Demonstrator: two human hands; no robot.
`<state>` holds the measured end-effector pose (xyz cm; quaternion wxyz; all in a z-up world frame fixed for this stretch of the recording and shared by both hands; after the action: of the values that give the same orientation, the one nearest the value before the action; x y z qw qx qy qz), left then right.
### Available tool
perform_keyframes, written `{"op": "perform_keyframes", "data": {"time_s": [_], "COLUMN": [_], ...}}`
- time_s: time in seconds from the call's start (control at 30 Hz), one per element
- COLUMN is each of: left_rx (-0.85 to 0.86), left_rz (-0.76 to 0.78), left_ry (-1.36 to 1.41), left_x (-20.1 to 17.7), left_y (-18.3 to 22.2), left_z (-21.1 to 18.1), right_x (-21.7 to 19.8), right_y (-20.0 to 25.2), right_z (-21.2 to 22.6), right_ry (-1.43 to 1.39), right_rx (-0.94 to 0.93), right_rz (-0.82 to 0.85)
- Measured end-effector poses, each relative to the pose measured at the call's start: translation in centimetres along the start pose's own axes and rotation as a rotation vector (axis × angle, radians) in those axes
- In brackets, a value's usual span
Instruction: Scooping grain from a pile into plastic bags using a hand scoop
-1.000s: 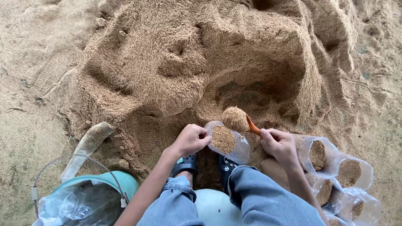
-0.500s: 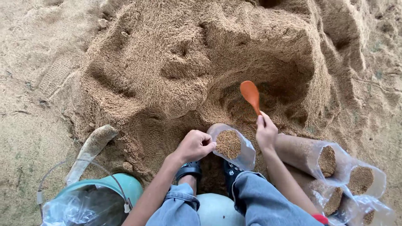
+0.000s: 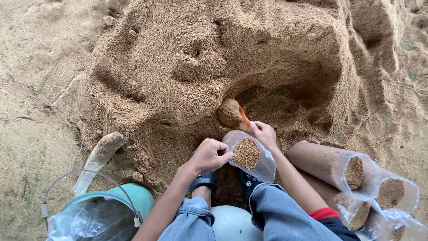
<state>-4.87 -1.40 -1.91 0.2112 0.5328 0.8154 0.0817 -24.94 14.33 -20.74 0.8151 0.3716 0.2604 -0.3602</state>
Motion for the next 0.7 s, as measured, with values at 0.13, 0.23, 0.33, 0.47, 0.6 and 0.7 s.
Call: {"op": "perform_keyframes", "data": {"time_s": [0.13, 0.23, 0.33, 0.47, 0.6, 0.7], "left_rx": [0.010, 0.018, 0.037, 0.050, 0.061, 0.079], "left_rz": [-0.023, -0.043, -0.049, -0.053, -0.056, -0.048], "left_ry": [-0.027, -0.036, -0.047, -0.067, -0.078, -0.077], "left_x": [-0.5, -0.9, -0.8, -0.6, -0.4, -0.3], "left_y": [-0.1, 0.0, 0.0, -0.2, -0.4, -0.4], "left_z": [0.0, -1.0, -0.7, -0.1, 0.7, 0.7], "right_x": [-7.9, -11.8, -15.1, -17.6, -18.6, -17.6], "right_y": [5.5, 8.0, 10.8, 13.2, 15.2, 14.5], "right_z": [6.8, 8.2, 8.9, 7.2, 8.2, 7.7], "right_ry": [-0.149, -0.211, -0.295, -0.313, -0.009, -0.306], "right_rx": [0.040, -0.002, -0.104, -0.205, -0.678, -0.555], "right_rz": [-0.101, -0.144, -0.193, -0.255, -0.412, -0.405]}}
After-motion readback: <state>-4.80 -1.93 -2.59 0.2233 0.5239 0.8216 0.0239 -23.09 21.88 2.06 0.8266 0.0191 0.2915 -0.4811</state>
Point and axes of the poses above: each hand's wrist, its own y-axis away from the middle knuckle, its own x-axis out of the palm, z = x × y, the point moved 6 cm from there along -y, towards the middle knuckle, and after that the axes turned 9 degrees about -z, right-handed, at the moved point
